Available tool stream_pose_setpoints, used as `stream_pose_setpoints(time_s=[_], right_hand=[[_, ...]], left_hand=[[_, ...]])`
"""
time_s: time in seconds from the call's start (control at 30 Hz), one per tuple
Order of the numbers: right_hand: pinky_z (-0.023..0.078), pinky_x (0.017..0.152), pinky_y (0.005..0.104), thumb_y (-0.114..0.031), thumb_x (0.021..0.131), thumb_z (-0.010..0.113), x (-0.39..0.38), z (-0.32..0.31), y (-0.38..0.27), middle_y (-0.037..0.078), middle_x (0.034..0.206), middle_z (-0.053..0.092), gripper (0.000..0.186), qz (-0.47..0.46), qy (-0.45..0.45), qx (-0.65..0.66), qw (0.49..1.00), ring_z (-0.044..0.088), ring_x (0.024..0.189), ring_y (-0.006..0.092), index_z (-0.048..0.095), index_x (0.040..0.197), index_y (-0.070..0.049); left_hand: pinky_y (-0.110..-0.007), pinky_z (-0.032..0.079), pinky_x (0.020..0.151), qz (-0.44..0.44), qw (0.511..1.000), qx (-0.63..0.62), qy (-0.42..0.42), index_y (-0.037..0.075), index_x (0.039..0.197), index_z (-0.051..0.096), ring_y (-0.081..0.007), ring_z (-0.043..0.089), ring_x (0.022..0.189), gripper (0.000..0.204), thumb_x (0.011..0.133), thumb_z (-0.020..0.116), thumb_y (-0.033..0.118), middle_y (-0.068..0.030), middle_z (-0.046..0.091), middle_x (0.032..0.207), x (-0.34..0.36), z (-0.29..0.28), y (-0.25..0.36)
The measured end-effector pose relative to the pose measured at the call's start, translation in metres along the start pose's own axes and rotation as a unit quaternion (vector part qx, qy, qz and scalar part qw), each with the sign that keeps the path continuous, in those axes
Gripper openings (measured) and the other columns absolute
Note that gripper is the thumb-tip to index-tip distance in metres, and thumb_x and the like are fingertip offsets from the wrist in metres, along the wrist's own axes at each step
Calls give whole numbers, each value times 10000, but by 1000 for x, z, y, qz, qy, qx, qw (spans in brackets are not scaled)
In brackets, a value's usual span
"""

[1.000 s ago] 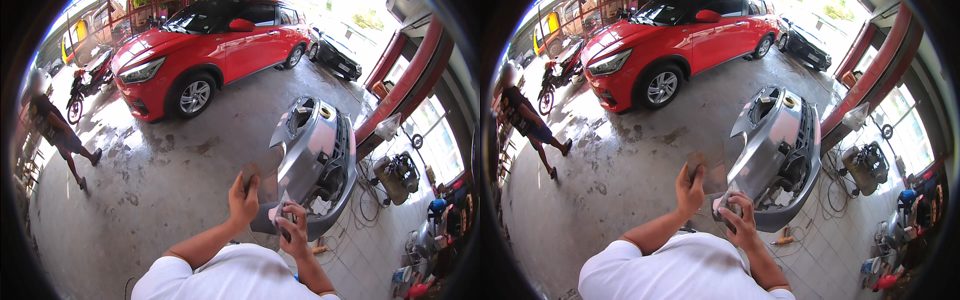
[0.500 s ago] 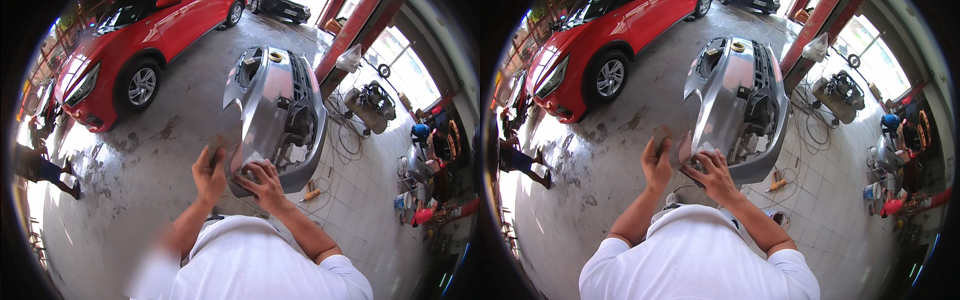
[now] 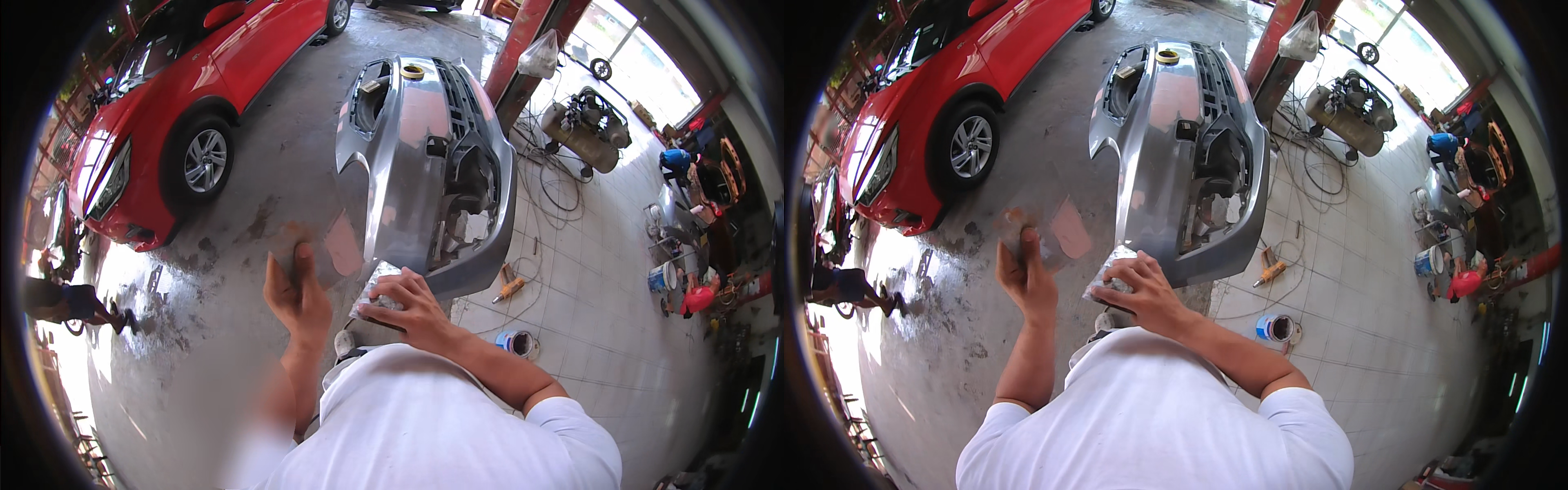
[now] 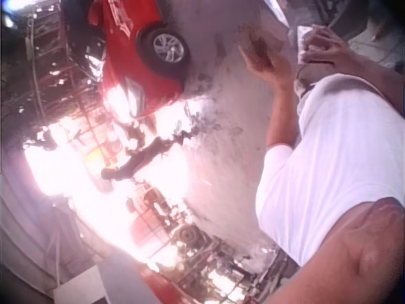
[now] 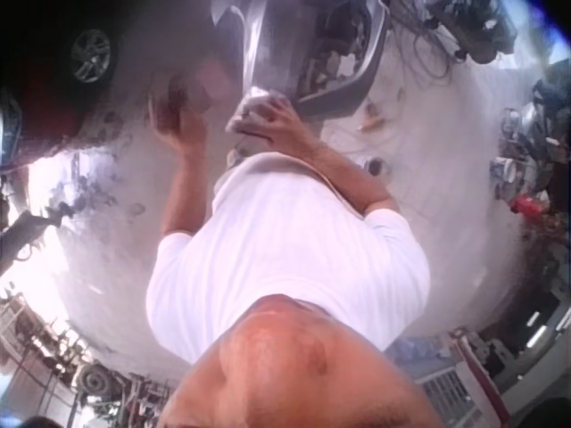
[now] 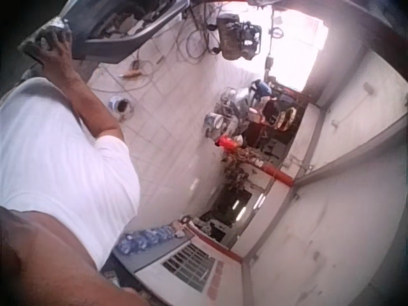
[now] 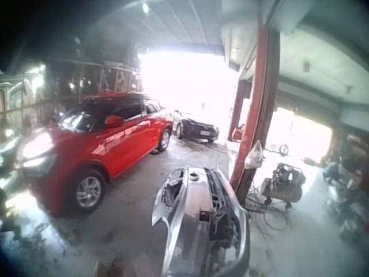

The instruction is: The person scoops body filler from a container and spreads it onto a detached car bumper using a metal spreader. They smooth the filler across the surface, occasionally repositioning the bumper and wiping the spreader.

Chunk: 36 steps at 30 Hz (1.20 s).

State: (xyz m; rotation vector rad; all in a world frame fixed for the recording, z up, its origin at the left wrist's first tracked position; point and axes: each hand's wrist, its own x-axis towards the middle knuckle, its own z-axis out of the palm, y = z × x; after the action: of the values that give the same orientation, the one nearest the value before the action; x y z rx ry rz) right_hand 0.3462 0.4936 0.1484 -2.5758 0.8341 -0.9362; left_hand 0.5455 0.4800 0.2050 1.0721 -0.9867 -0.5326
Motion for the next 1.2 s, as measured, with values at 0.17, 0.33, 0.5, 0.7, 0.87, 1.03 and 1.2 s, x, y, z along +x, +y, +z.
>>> stream_pose_setpoints(time_s=[0.17,0.33,0.5,0.7,0.87,1.03,1.2], right_hand=[[437,1113,574,105,613,808,35,-29,-25,154,1319,463,835,-16,137,125,982,491,1326,380,581,1332,-253],[426,1107,530,126,643,755,5,-32,43,132,1351,480,774,83,16,-79,993,504,1308,374,604,1318,-221],[382,1126,503,95,750,701,8,-67,42,27,1307,582,591,109,46,-99,988,518,1281,291,714,1234,-244],[380,1109,501,73,749,708,13,-44,15,0,1259,630,551,90,29,13,995,556,1225,268,743,1204,-235],[397,1091,505,83,653,728,-8,-25,-1,25,1278,625,627,60,0,4,998,560,1227,288,732,1208,-207],[423,1087,532,113,619,708,20,-38,-31,134,1288,540,680,-32,222,169,960,528,1279,390,657,1252,-131],[438,1064,517,158,641,654,26,-39,16,134,1282,537,661,99,17,-70,993,534,1254,389,645,1241,-118]], left_hand=[[-325,533,901,-278,924,-262,10,10,1298,581,-158,646,1048,276,1059,586,148,-89,677,1216,-3,5,-7],[-339,554,891,-396,889,-224,-55,20,1295,578,-173,666,1030,300,1043,621,177,-82,679,1185,-26,2,-15],[-271,511,746,-148,983,-47,-95,-21,1181,634,-117,620,842,193,1032,619,102,-68,716,1006,-47,9,-20],[-255,481,688,-13,988,99,-115,-65,1115,667,-80,557,776,162,1023,600,50,-96,729,899,-31,41,-2],[-221,481,741,17,1000,5,-14,-54,1160,664,-76,593,850,174,1003,614,5,-70,731,948,-19,30,-9],[-239,476,725,-171,976,-135,2,-9,1220,620,-87,570,833,217,1058,602,134,-27,682,999,-8,28,0],[-342,543,861,-425,853,-304,-8,16,1331,590,-158,625,1026,301,1067,586,160,-76,680,1180,-24,8,15]])
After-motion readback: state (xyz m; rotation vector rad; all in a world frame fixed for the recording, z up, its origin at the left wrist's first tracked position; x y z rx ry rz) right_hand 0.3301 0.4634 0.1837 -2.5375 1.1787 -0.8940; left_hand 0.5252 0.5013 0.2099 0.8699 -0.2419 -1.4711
